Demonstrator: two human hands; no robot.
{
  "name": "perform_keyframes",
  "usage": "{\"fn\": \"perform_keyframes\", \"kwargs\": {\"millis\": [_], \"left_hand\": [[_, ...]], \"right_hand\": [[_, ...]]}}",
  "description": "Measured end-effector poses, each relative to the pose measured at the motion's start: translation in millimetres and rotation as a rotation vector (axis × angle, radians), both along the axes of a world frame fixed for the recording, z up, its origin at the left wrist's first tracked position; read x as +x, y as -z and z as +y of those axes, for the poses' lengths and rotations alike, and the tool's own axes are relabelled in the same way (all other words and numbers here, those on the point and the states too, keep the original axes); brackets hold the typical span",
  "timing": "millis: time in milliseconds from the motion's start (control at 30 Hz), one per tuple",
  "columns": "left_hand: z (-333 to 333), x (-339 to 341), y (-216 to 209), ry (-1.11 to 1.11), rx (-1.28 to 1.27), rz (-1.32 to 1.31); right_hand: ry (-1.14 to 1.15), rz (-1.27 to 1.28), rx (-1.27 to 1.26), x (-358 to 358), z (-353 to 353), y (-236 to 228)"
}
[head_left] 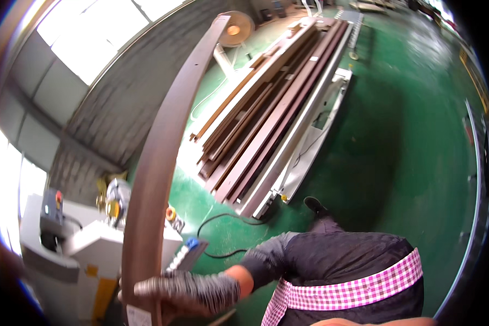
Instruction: The person picks up long wooden slats from a large white machine and stacks them onto a red pallet, then pushes a mobile metal rack to a different part of the workshop floor.
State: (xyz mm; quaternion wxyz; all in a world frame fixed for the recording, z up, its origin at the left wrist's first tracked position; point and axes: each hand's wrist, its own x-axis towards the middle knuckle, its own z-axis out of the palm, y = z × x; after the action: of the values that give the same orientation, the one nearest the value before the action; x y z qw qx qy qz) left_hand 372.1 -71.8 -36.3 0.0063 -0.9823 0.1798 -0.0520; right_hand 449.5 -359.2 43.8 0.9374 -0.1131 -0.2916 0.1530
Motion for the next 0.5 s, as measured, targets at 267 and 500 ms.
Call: {"fn": "perform_keyframes", "kwargs": {"millis": [267, 500], "left_hand": [[-232, 174, 23, 0.301, 0.028, 0.130], [-356, 268, 52, 0.359, 0.052, 0.237]], "right_hand": [[0.871, 0.542, -0.147, 73, -389, 69], [1.300, 0.973, 0.169, 133, -714, 212]]}}
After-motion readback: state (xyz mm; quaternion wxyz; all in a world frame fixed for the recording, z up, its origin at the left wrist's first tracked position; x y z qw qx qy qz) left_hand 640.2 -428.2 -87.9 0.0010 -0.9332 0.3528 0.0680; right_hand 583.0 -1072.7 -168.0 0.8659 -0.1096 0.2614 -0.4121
